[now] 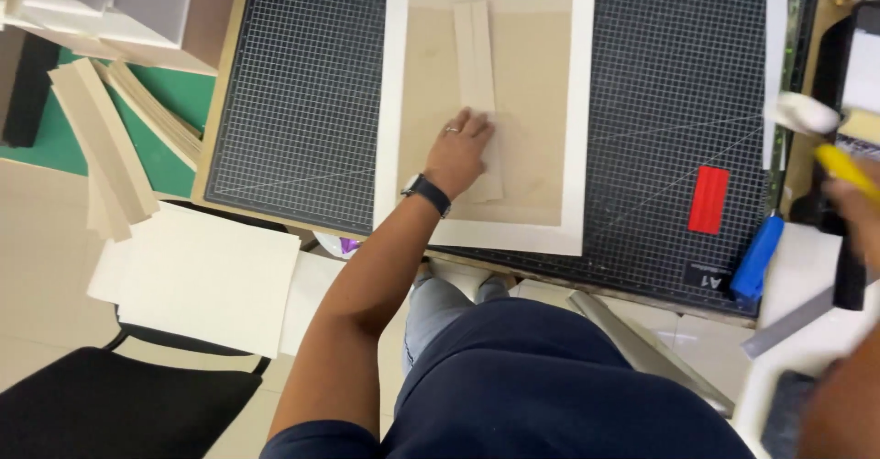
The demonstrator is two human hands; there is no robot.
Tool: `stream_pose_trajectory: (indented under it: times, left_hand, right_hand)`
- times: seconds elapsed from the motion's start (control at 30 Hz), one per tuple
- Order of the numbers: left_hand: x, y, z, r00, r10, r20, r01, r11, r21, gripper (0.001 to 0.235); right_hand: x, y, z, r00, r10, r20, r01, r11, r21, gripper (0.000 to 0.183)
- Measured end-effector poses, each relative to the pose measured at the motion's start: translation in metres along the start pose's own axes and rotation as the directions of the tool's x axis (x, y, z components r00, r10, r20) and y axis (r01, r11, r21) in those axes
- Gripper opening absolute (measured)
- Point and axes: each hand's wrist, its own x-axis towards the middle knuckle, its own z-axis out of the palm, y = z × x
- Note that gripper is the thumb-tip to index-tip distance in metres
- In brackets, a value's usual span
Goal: Attaching a white paper sheet to a cardboard assembly using a roller and a scraper on a workshop table.
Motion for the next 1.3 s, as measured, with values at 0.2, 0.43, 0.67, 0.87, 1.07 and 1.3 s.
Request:
stream_pose_trajectory:
  times: [0.2, 0.43, 0.67, 0.87, 1.07, 1.3]
  left_hand:
    - [-0.017, -0.01, 0.002, 0.993, 0.109, -0.048, -0.11, 0.994, -0.02, 0.055]
    - [-0.054, -0.014, 0.014, 0.937, 0.296, -0.185, -0.299, 0.954, 0.009, 0.059]
    - [-0.058, -0.033, 0.03, 0.907, 0.38, -0.181, -0.383, 0.923, 0.014, 0.064]
    - [-0.06, -0.035, 0.021, 0.907, 0.403, -0.124, -0.402, 0.915, 0.033, 0.066]
    - [-0.062, -0.035, 0.026, 0.913, 0.394, -0.104, -0.394, 0.919, 0.02, 0.072]
    - [-0.064, -0.034, 0.034, 0.881, 0.381, -0.281, -0.399, 0.917, -0.007, 0.075]
  right_hand:
    - [0.048, -0.306, 0.043, 0.999, -0.04, -0.001, 0.039, 0.984, -0.171, 0.029]
    - [0.092, -0.417, 0.103, 0.994, -0.083, 0.075, 0.097, 0.974, -0.206, 0.029]
    - [0.105, -0.453, 0.11, 0.993, 0.01, 0.114, 0.024, 0.958, -0.285, 0.031]
    - [0.096, -0.471, 0.105, 0.996, 0.016, 0.089, 0.012, 0.955, -0.297, 0.03]
    - [0.086, -0.473, 0.112, 0.994, 0.049, 0.094, -0.01, 0.926, -0.377, 0.024]
    - [0.179, -0.437, 0.189, 0.999, -0.046, 0.022, 0.051, 0.942, -0.331, 0.03]
